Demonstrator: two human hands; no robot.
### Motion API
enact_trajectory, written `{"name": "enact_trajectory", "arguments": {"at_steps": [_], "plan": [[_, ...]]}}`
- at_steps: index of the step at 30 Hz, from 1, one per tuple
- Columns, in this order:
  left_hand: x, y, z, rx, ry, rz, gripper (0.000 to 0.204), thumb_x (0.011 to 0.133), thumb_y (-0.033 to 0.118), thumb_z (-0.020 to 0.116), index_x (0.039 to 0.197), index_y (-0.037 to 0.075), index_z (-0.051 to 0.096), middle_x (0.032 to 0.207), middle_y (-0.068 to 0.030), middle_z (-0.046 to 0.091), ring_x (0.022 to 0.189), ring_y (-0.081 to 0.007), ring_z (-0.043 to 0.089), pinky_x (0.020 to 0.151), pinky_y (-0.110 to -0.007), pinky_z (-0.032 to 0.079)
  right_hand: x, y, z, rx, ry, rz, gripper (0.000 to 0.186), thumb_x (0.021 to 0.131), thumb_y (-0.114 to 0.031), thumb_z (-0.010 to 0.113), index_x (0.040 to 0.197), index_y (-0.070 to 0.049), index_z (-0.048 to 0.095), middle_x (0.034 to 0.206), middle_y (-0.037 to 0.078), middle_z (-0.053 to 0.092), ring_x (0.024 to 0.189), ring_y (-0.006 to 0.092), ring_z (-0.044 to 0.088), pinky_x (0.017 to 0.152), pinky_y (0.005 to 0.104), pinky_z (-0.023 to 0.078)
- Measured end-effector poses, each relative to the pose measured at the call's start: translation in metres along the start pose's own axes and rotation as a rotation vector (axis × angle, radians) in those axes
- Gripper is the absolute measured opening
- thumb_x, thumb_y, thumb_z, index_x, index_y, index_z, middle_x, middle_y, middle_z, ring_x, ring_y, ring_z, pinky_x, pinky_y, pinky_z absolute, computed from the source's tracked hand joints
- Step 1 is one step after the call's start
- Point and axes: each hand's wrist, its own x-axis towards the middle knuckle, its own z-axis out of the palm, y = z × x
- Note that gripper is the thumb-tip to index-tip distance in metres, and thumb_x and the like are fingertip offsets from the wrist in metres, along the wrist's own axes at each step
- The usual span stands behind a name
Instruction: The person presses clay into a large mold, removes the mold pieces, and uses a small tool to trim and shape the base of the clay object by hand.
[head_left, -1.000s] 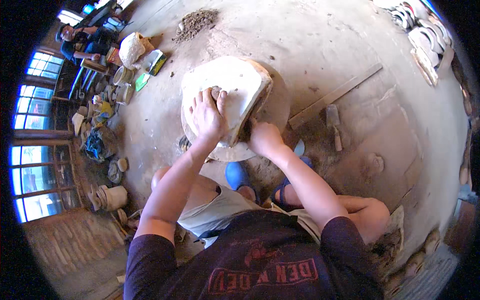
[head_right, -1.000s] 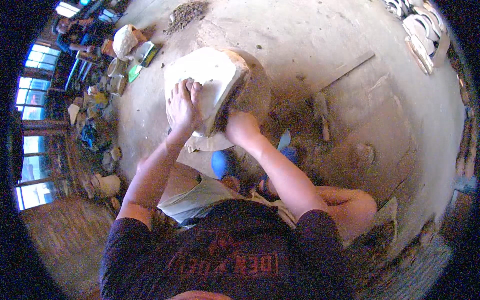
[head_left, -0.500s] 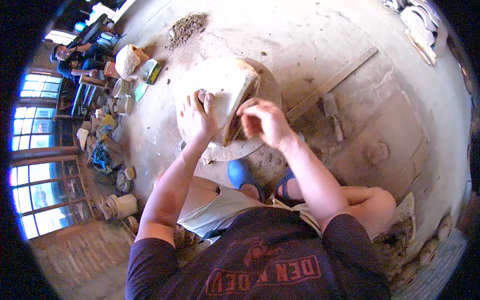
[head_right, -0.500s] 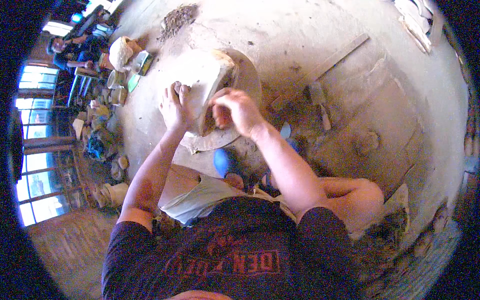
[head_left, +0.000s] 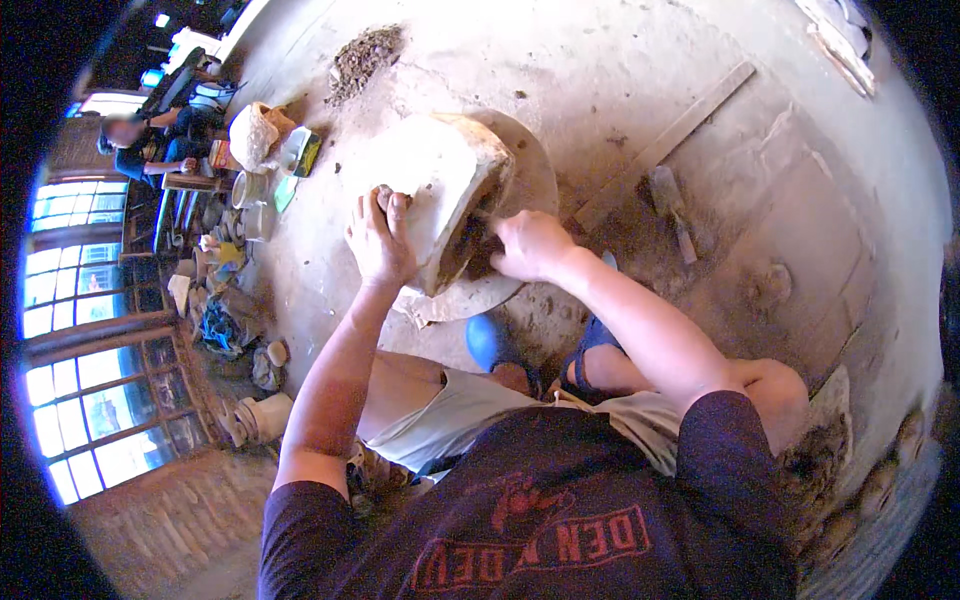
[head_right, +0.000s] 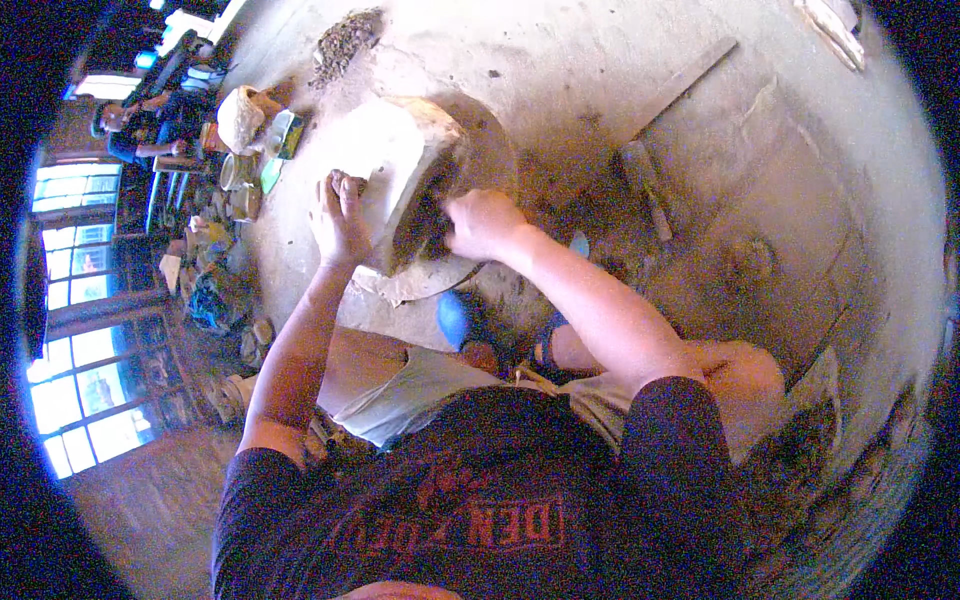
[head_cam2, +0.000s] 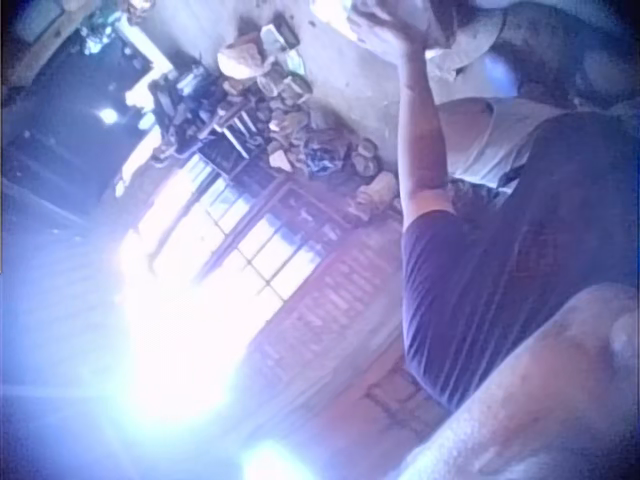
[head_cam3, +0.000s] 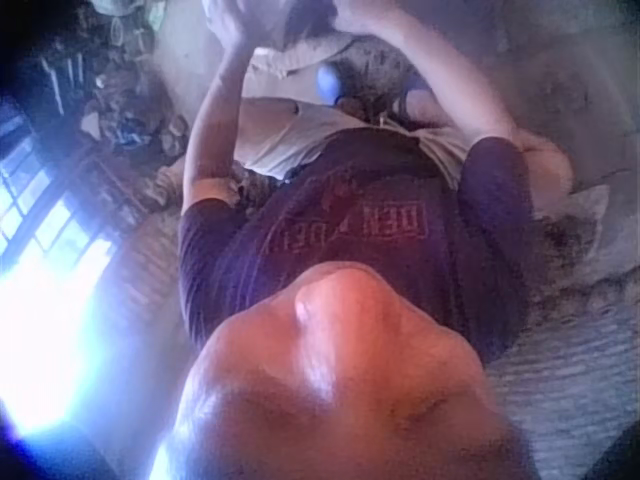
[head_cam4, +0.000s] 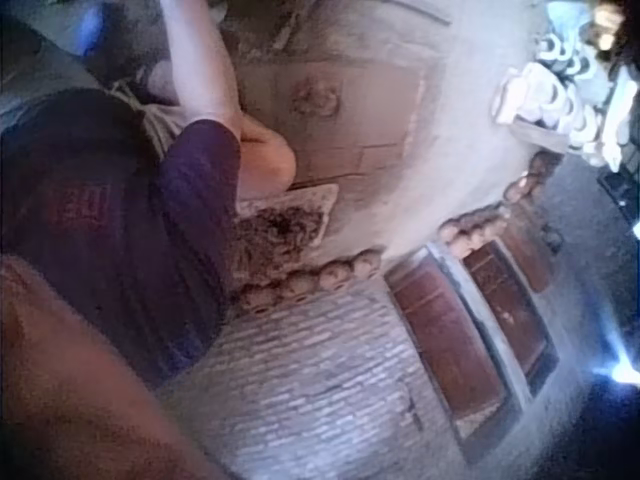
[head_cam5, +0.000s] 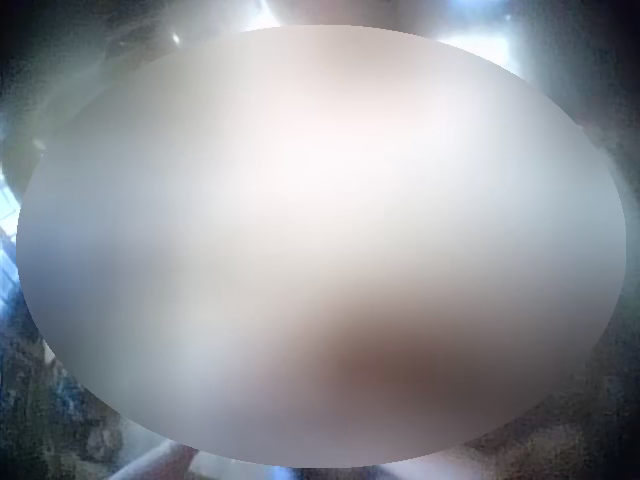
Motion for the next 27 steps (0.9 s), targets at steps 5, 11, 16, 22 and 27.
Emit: {"name": "enact_trajectory", "arguments": {"at_steps": [5,11,16,22,27], "plan": [[-0.002,-0.003,0.003,-0.024,0.022,-0.021,0.046,0.110,0.047,0.044,0.126,0.010,0.064,0.124,-0.0142,0.063,0.121,-0.0362,0.058,0.106,-0.052,0.037,-0.005,-0.026,0.031,0.060,-0.094,-0.036,0.072,0.082,-0.034,0.073,0.147,-0.009,0.056,0.093,0.028,0.074,0.088,0.0462,0.074,0.080,0.0560,0.061],[-0.005,0.000,0.007,0.007,0.085,-0.081,0.047,0.110,0.048,0.044,0.127,0.009,0.064,0.127,-0.0154,0.063,0.122,-0.0361,0.058,0.108,-0.052,0.037,-0.003,-0.040,0.046,0.909,-0.289,0.156,0.033,0.085,-0.024,0.077,0.109,-0.001,0.073,0.088,0.018,0.074,0.068,0.0265,0.071,0.065,0.0404,0.058],[-0.012,-0.002,0.021,-0.443,0.125,0.049,0.036,0.110,0.032,0.052,0.126,0.000,0.056,0.109,-0.0131,0.060,0.110,-0.0299,0.060,0.100,-0.044,0.045,-0.044,-0.043,0.021,1.622,0.180,0.345,0.021,0.100,-0.020,0.070,0.089,-0.003,0.070,0.073,0.003,0.065,0.058,0.0113,0.057,0.055,0.0305,0.048],[-0.088,0.101,-0.041,-0.842,-0.386,0.126,0.061,0.112,0.033,0.055,0.155,-0.001,0.027,0.108,-0.0097,0.062,0.100,-0.0216,0.061,0.096,-0.040,0.050,-0.119,-0.073,-0.043,0.543,0.701,-0.085,0.044,0.095,-0.032,0.081,0.110,0.008,0.071,0.091,0.012,0.070,0.076,0.0217,0.068,0.067,0.0342,0.055],[-0.105,0.131,-0.036,-0.974,-0.883,0.135,0.057,0.115,0.039,0.046,0.153,-0.001,0.036,0.130,-0.0203,0.062,0.126,-0.0265,0.059,0.109,-0.039,0.046,-0.150,-0.068,-0.048,0.053,0.642,-0.346,0.051,0.090,-0.033,0.080,0.116,0.009,0.068,0.099,0.020,0.067,0.085,0.0386,0.069,0.080,0.0464,0.059]]}}
